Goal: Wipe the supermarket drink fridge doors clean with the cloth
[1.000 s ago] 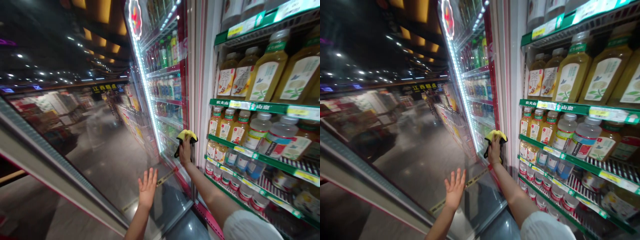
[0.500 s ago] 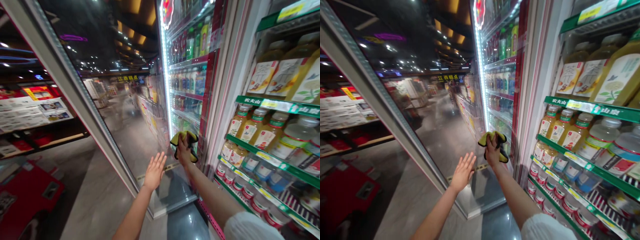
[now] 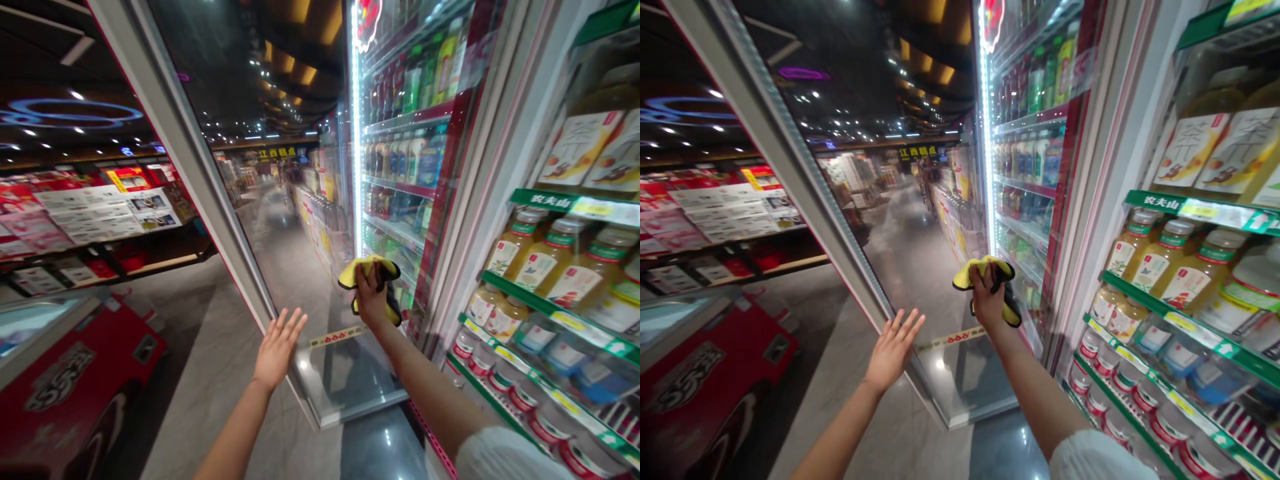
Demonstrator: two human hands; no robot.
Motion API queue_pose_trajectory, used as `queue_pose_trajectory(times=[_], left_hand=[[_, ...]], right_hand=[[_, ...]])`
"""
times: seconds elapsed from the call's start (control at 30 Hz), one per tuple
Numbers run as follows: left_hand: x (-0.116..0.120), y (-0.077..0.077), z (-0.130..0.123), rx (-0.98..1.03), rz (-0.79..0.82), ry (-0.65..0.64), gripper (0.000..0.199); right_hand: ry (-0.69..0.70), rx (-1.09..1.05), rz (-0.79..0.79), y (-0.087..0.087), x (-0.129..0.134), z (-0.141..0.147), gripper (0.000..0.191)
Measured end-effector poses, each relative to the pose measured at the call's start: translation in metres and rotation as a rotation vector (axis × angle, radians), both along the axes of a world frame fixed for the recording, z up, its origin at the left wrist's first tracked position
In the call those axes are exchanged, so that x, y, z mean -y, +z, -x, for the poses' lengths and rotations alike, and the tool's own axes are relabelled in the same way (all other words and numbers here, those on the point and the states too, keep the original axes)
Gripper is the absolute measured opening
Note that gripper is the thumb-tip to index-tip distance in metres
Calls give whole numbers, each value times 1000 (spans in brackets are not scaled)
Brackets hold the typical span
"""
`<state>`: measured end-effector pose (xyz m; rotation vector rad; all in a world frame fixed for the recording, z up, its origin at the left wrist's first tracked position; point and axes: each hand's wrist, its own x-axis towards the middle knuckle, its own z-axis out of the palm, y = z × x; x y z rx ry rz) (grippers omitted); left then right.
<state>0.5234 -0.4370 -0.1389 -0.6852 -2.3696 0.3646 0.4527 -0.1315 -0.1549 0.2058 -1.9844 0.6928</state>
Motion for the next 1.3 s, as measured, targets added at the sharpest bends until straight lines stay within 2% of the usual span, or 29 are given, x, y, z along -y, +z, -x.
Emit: queue_pose_trajectory(times=[0.07,0.13,0.23,0.33,0.43,0.5,0.6,0.73,0.9,1.0,1.17,1.3], left_hand=[[-2,3,0,27,-11,0,73],[-3,6,0,48,-1,-17,74],[0,8,-4,47,23,-38,72],[10,2,-12,-3,-11,4,71],[22,-5,-19,-28,-56,74,69],[28,-5,-21,-4,-41,85,67],[34,-3,-23,31,-12,59,67],[41,-5,-29,25,-18,24,72],[50,-15,-36,33,-13,46,72],[53,-14,-36,51,-5,50,69],[55,-13,-33,76,5,33,71],[54,-17,-33,70,-16,36,74]], right_hand=[[41,-5,-72,6,24,-2,53],[123,-5,-206,2,38,-10,52],[210,7,-310,-11,33,-25,50],[148,9,-237,-9,27,-28,48],[78,1,-139,6,47,-22,49],[124,3,-142,12,72,-22,51],[254,17,-214,6,99,-34,56],[350,23,-289,-5,105,-50,62],[366,25,-304,16,127,-38,61],[377,22,-300,17,145,-31,61],[447,29,-369,5,144,-35,68],[448,21,-369,26,140,-37,62]])
